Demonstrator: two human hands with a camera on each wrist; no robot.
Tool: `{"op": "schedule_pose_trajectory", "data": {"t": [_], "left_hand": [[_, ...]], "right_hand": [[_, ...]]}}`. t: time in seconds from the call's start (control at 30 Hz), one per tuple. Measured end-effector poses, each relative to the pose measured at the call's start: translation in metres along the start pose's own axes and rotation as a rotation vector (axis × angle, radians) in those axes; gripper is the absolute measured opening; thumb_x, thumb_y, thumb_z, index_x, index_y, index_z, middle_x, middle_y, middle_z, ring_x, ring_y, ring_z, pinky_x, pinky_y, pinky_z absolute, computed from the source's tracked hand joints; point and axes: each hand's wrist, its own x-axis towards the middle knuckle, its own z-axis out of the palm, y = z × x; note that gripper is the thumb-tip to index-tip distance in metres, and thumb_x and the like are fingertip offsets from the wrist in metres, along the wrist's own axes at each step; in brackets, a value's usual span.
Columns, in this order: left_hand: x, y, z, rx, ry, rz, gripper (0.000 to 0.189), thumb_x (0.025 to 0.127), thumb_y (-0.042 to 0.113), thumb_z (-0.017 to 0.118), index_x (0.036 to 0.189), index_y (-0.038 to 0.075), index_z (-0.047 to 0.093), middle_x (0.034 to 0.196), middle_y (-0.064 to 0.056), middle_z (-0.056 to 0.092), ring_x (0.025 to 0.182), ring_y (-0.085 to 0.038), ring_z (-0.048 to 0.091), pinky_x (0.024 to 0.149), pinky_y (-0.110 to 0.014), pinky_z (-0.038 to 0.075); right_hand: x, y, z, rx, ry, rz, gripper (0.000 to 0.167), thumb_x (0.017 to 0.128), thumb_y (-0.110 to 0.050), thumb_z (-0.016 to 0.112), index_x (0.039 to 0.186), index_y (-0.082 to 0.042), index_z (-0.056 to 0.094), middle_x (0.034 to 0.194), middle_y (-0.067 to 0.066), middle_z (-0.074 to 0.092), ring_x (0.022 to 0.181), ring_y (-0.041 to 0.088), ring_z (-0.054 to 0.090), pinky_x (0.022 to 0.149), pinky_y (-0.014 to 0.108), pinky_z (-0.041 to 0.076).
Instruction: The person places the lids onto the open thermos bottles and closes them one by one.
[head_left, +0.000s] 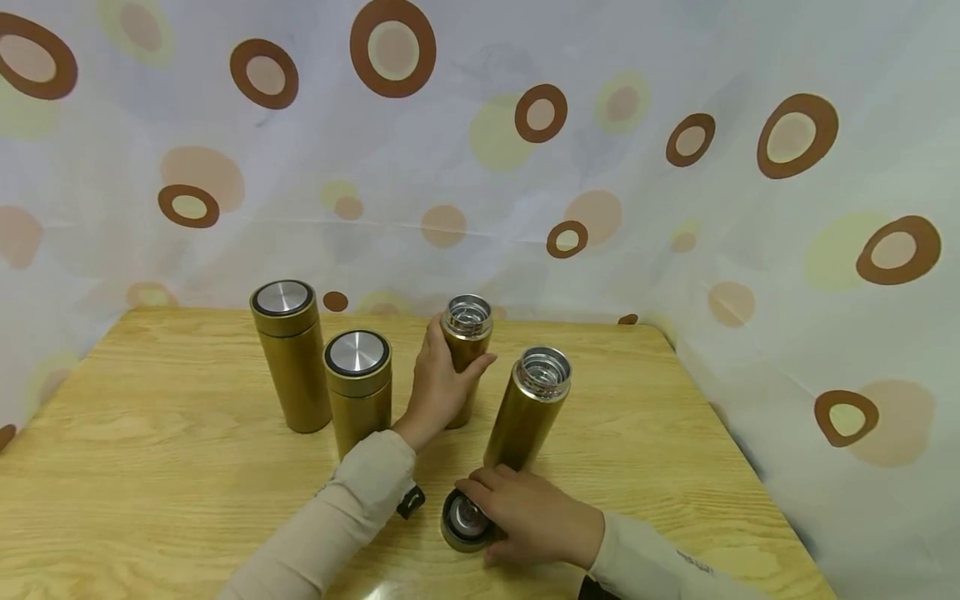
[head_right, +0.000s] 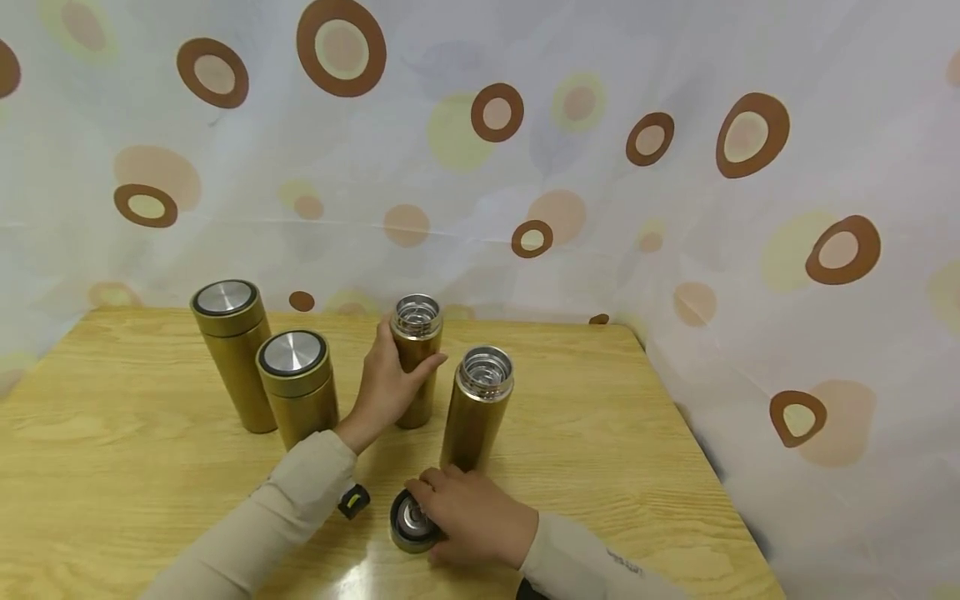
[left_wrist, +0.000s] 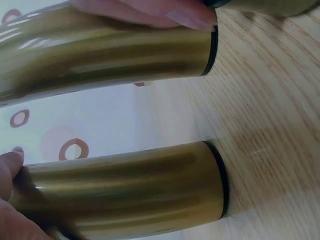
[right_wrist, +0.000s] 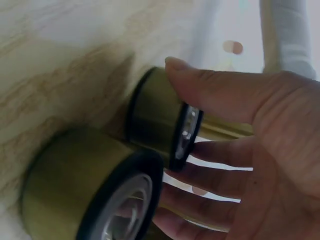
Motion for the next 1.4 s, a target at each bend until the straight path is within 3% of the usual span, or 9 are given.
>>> {"op": "schedule_pose_trajectory", "data": {"t": [0.2, 0.43, 0.7, 0.93, 1.17, 1.4], "left_hand": [[0.001, 0.001, 0.002, 0.001, 0.003, 0.01, 0.085, 0.085, 0.035, 0.074, 0.146, 0.008, 0.021, 0.136, -0.016, 0.045, 0.125, -0.035, 0.047, 0.102, -0.051, 0.041], [0.001, 0.002, 0.003, -0.005, 0.002, 0.03, 0.085, 0.085, 0.035, 0.074, 0.146, 0.007, 0.022, 0.137, -0.017, 0.044, 0.126, -0.035, 0.047, 0.102, -0.051, 0.04], [0.0, 0.001, 0.005, -0.005, 0.009, 0.037, 0.085, 0.084, 0.034, 0.074, 0.146, 0.006, 0.022, 0.136, -0.017, 0.045, 0.125, -0.035, 0.047, 0.103, -0.051, 0.04], [-0.001, -0.001, 0.004, -0.001, 0.012, 0.04, 0.084, 0.085, 0.033, 0.074, 0.146, 0.007, 0.023, 0.136, -0.017, 0.045, 0.125, -0.035, 0.047, 0.102, -0.052, 0.04], [-0.001, -0.003, 0.002, -0.002, 0.02, 0.035, 0.085, 0.084, 0.033, 0.075, 0.146, 0.007, 0.023, 0.136, -0.017, 0.045, 0.125, -0.035, 0.048, 0.102, -0.052, 0.04], [-0.001, -0.003, 0.001, 0.008, 0.027, 0.035, 0.086, 0.083, 0.035, 0.075, 0.146, 0.007, 0.024, 0.136, -0.017, 0.046, 0.124, -0.035, 0.048, 0.102, -0.052, 0.041]], "right_hand": [[0.005, 0.001, 0.001, -0.029, 0.033, -0.033, 0.066, 0.075, -0.036, 0.082, 0.129, -0.01, 0.054, 0.112, 0.0, 0.06, 0.096, 0.011, 0.058, 0.077, 0.025, 0.052], [0.005, 0.003, 0.0, -0.014, 0.003, -0.02, 0.068, 0.074, -0.037, 0.083, 0.129, -0.01, 0.054, 0.111, 0.0, 0.061, 0.095, 0.01, 0.059, 0.075, 0.025, 0.052], [0.008, 0.008, 0.005, 0.094, -0.011, 0.014, 0.058, 0.071, -0.031, 0.083, 0.119, -0.011, 0.056, 0.099, -0.006, 0.062, 0.08, 0.002, 0.057, 0.065, 0.02, 0.049], [0.006, 0.007, 0.003, 0.279, 0.005, -0.013, 0.063, 0.073, -0.024, 0.082, 0.126, -0.008, 0.053, 0.111, -0.004, 0.061, 0.093, 0.001, 0.056, 0.079, 0.02, 0.05], [0.001, 0.004, 0.001, 0.371, 0.052, -0.066, 0.063, 0.072, -0.017, 0.083, 0.126, -0.006, 0.051, 0.117, -0.001, 0.056, 0.106, 0.004, 0.052, 0.094, 0.023, 0.045], [-0.002, 0.007, 0.003, 0.504, 0.077, -0.067, 0.063, 0.074, -0.015, 0.081, 0.127, -0.007, 0.048, 0.118, -0.002, 0.055, 0.107, 0.003, 0.052, 0.095, 0.024, 0.045]]}}
